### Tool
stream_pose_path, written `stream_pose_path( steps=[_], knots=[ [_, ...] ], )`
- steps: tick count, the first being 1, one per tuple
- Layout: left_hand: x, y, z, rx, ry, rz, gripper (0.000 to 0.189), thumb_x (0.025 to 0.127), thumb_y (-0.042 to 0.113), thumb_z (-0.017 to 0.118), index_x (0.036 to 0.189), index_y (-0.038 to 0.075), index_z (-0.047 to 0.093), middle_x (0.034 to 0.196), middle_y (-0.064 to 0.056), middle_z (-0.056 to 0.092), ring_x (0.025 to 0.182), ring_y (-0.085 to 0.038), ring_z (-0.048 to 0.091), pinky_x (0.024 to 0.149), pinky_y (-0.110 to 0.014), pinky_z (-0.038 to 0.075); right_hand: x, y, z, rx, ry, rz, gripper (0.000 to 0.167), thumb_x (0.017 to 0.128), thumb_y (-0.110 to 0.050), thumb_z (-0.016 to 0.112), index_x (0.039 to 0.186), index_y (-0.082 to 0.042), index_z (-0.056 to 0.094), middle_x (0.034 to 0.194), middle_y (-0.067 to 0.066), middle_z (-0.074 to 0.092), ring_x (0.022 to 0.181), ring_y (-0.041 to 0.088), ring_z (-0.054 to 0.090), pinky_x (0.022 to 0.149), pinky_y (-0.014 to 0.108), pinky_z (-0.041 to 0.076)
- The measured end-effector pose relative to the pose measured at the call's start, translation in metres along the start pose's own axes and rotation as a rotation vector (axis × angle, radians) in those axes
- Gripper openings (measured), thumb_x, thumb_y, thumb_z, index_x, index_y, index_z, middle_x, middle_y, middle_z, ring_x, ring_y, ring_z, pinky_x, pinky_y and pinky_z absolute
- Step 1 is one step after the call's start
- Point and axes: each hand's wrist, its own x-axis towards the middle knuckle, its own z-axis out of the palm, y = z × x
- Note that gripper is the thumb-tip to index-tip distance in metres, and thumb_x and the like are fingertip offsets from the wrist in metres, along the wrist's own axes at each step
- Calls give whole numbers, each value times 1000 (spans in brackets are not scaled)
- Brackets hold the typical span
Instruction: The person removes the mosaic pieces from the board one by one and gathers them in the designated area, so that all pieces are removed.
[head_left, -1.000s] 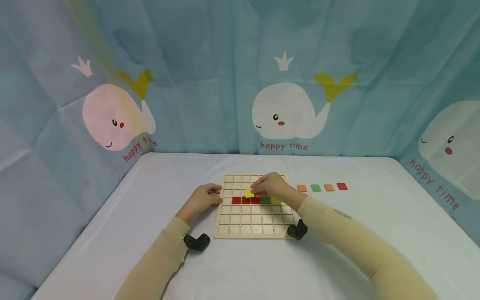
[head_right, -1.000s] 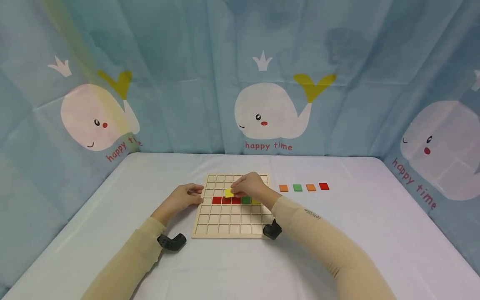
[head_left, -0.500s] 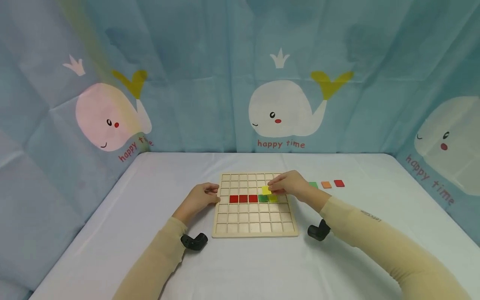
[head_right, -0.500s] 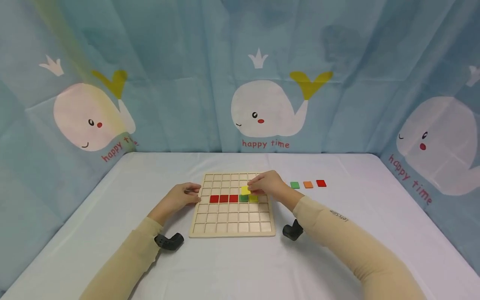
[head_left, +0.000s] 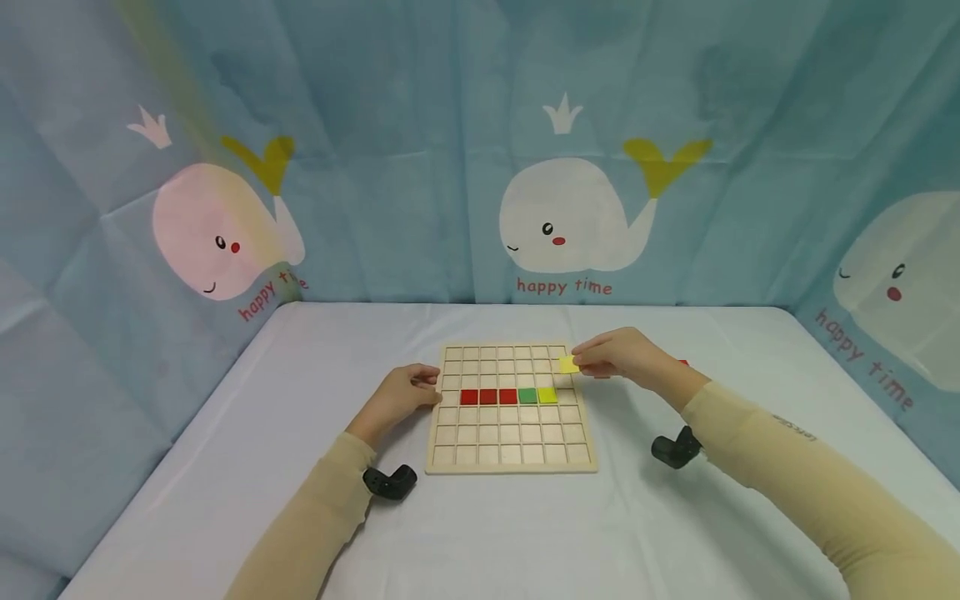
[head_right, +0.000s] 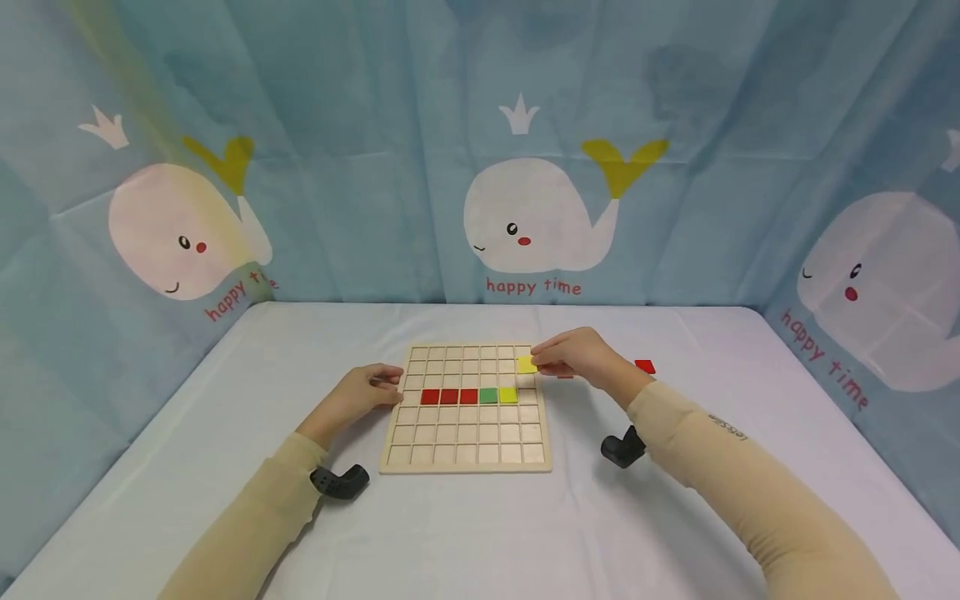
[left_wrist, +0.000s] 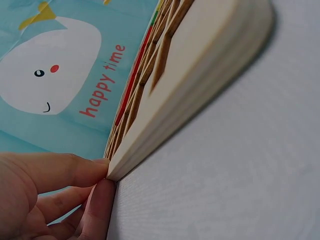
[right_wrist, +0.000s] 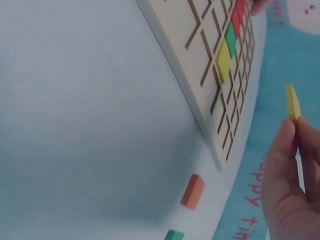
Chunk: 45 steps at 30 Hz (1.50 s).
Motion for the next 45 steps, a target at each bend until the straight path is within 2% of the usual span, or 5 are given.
stream_pose_path(
  steps=[7,14,24,36,45],
  knots=[
    [0,-1,1,-9,-11,2,51,86,9,71,135,4,58,128,-15,61,107,-23,61,83,-28,54,-9,-1,-17,-30,17,23,45,93,-19,70,129,6,61,94,-2,75,84,9,71,98,37,54],
    [0,-1,0,-17,-1,0,51,86,9,71,135,5,59,128,-14,61,106,-23,61,83,-28,54,-15,5,-35,-116,55,67,53,90,-32,73,133,-3,62,96,-7,75,96,10,73,105,49,42],
    [0,-1,-1,-25,-4,2,50,87,7,71,135,3,58,128,-15,60,107,-23,60,82,-28,54,-21,19,-61,-116,50,23,52,92,-27,71,133,4,59,105,-3,71,93,9,70,95,33,56],
    [-1,-3,-1,-36,-7,3,50,87,7,70,136,3,57,128,-16,60,108,-24,60,85,-30,54,-26,36,-83,-151,73,34,56,95,-32,66,139,2,55,107,-8,71,95,7,69,96,31,54],
    [1,-3,-1,-37,-14,20,50,87,6,70,136,2,57,128,-16,59,108,-24,60,83,-29,55,-31,48,-99,-71,77,35,58,96,-23,66,140,11,48,100,-8,66,87,3,66,87,22,57]
  ],
)
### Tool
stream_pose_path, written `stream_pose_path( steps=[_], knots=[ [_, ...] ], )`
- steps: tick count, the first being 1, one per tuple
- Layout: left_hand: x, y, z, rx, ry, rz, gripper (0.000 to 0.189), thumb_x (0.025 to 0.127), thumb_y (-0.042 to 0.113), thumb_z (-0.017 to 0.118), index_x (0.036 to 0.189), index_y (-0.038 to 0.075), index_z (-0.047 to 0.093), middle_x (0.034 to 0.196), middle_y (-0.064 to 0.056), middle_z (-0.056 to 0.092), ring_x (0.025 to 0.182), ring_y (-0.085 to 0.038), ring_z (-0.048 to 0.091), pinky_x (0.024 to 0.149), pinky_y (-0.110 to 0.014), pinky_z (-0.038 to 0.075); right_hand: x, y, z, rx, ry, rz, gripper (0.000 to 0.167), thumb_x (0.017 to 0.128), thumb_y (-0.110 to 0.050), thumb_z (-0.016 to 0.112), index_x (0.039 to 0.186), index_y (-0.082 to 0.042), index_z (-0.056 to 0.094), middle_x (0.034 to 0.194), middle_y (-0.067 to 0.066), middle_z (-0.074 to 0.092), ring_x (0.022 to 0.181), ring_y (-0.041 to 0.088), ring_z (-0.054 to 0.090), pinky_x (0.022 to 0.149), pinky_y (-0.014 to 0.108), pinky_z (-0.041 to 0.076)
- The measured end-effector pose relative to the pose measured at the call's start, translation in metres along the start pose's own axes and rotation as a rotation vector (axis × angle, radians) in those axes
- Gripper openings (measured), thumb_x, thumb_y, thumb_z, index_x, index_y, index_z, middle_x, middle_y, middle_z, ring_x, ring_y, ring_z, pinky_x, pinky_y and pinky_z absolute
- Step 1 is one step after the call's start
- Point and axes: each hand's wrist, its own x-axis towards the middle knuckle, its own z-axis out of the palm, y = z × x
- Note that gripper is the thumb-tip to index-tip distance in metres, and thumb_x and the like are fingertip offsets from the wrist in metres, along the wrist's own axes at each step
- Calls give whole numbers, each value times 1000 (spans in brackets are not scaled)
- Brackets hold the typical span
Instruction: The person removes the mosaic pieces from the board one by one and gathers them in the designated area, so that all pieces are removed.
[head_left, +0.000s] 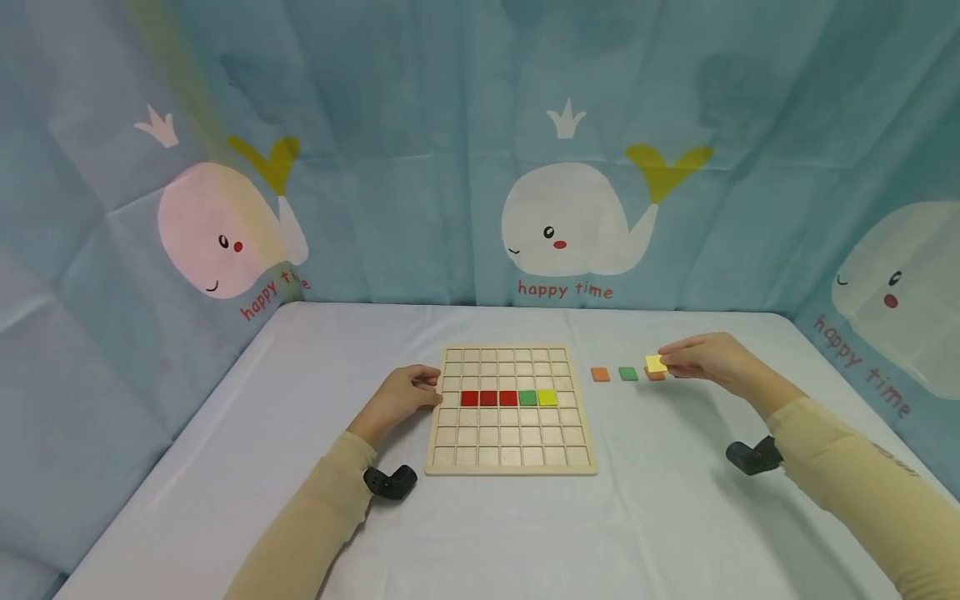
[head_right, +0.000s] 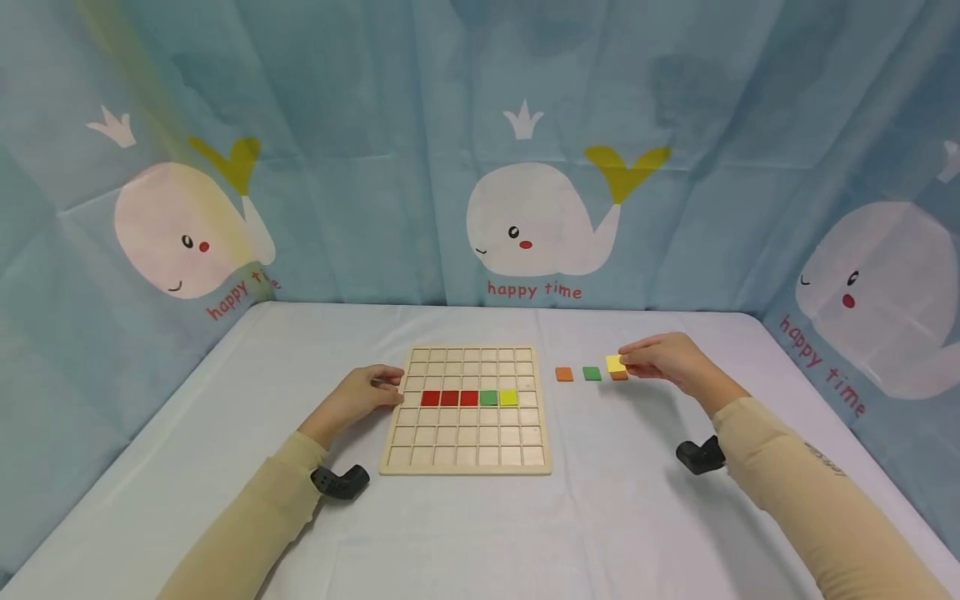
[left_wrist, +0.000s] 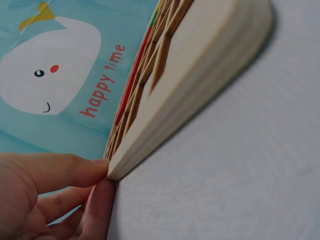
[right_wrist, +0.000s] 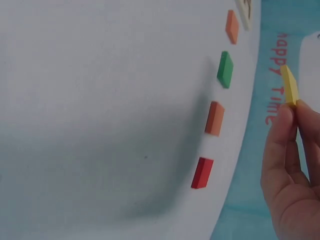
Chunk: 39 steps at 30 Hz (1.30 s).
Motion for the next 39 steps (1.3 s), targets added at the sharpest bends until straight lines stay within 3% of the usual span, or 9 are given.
stream_pose_path(
  steps=[7,12,19,26,32,39],
  knots=[
    [1,0,1,3,5,-6,51,87,6,70,136,3,58,129,-16,60,109,-24,60,84,-29,55,-1,10,-12,-7,14,5,58,97,-25,66,139,11,49,102,-5,67,91,8,68,89,24,57],
    [1,1,0,0,4,-7,51,87,6,70,135,2,58,127,-16,60,108,-24,60,84,-29,55,0,17,-20,-42,48,22,60,98,-28,64,141,9,47,107,-5,67,92,5,66,93,27,56],
    [0,2,1,26,21,-12,50,86,6,71,134,2,58,125,-15,61,106,-24,60,83,-29,55,1,26,-29,5,64,58,62,98,-25,63,144,11,43,104,-7,66,89,1,64,94,27,55],
    [0,2,1,25,16,-8,50,86,7,71,134,2,59,125,-16,61,106,-24,61,82,-29,55,3,38,-37,-32,109,101,67,97,-31,64,146,8,40,131,14,62,87,0,64,94,27,55],
    [-1,3,1,26,18,-9,50,86,7,71,134,2,59,127,-16,61,107,-24,61,82,-29,55,7,48,-46,-62,139,117,68,97,-34,63,147,7,40,139,23,55,88,0,63,89,24,56],
    [0,2,1,8,7,-8,51,86,6,71,135,2,58,128,-16,60,108,-24,60,83,-29,55,14,63,-53,-71,164,161,66,100,-32,60,148,6,38,154,30,36,86,-2,58,81,17,56]
  ],
)
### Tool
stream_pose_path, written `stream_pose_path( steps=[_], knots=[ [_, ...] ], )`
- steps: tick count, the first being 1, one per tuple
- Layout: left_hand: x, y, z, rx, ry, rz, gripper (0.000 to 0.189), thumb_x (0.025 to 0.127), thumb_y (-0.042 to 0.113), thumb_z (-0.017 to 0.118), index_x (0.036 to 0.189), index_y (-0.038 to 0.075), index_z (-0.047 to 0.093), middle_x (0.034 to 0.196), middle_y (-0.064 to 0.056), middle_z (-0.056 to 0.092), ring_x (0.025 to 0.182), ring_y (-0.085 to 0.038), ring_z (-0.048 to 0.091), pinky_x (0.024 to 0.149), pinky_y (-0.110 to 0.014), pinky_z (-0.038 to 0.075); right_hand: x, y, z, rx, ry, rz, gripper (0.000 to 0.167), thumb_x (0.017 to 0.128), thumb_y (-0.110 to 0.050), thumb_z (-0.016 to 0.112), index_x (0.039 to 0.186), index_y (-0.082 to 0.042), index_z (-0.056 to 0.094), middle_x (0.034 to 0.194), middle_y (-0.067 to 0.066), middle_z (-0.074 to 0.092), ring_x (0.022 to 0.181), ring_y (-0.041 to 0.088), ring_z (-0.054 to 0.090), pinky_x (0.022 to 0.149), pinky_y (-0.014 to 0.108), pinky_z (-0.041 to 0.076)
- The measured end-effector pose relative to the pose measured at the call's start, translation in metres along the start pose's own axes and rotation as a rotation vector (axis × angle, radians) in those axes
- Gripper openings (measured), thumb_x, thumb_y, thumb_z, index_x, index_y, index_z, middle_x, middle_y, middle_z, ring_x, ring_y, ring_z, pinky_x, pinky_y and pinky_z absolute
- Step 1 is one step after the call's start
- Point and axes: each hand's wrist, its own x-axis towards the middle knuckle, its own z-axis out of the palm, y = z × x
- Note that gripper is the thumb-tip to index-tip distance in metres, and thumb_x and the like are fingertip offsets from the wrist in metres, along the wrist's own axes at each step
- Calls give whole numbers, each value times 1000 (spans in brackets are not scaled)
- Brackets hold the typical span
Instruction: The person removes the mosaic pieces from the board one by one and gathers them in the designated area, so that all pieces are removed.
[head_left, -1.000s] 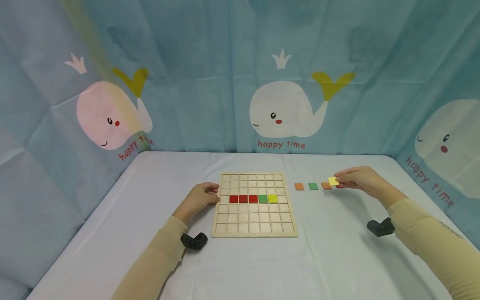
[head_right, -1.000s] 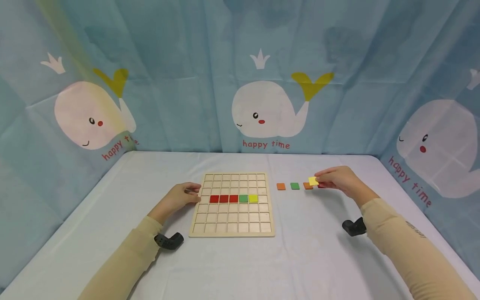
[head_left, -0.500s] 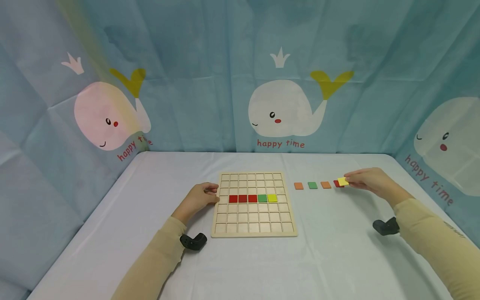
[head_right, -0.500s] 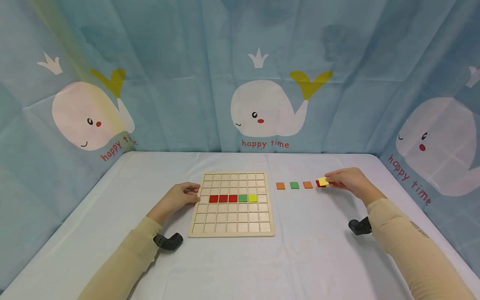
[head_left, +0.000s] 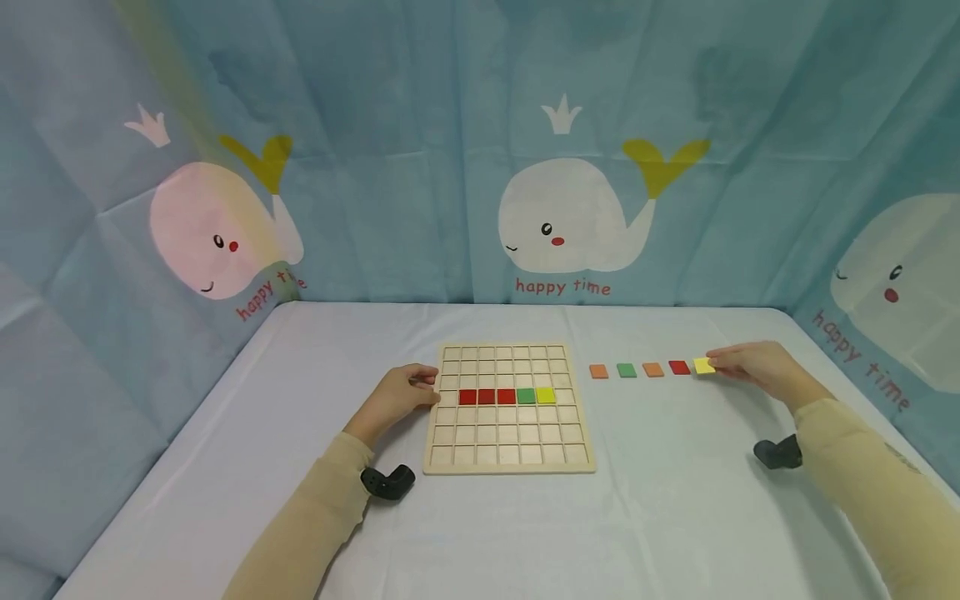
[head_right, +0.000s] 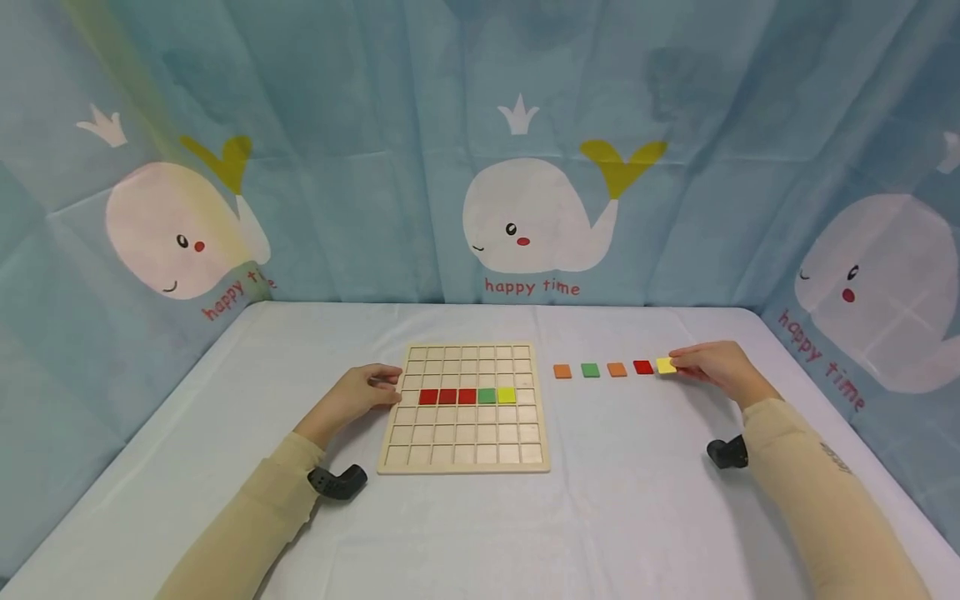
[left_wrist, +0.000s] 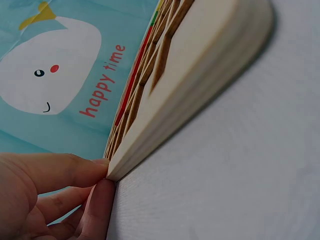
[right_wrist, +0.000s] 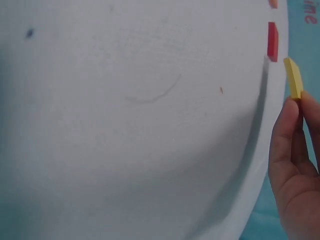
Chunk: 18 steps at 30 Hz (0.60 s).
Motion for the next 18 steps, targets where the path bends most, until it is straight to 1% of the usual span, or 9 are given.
stream_pose_path(
  steps=[5,8,11,15,18],
  knots=[
    [1,0,0,-9,-6,0,51,85,5,71,135,3,59,127,-15,61,108,-23,60,83,-27,55,6,6,-1,52,11,37,67,99,-29,62,150,5,36,156,29,33,78,-6,58,79,16,56],
    [1,1,0,-11,-5,-1,51,85,5,71,135,3,58,127,-15,61,107,-23,60,83,-27,55,11,7,-1,73,15,54,67,99,-29,61,151,4,33,157,28,30,76,-8,57,79,16,56],
    [1,1,0,-14,-5,-2,51,85,5,71,135,2,58,127,-15,61,107,-23,60,83,-28,55,13,7,-1,93,42,69,65,100,-26,60,151,5,34,154,28,36,73,-8,58,78,17,56],
    [-1,1,1,-13,-3,-5,51,85,5,70,135,2,58,126,-16,60,105,-23,61,83,-28,55,14,7,-1,108,67,73,63,99,-23,61,149,7,36,147,28,46,73,-4,61,76,18,57],
    [-1,1,1,-6,-3,-7,51,86,5,70,135,2,58,126,-16,61,105,-23,61,83,-29,55,14,9,-3,77,38,63,62,100,-21,58,149,9,34,149,30,42,76,-2,60,76,18,57]
  ],
)
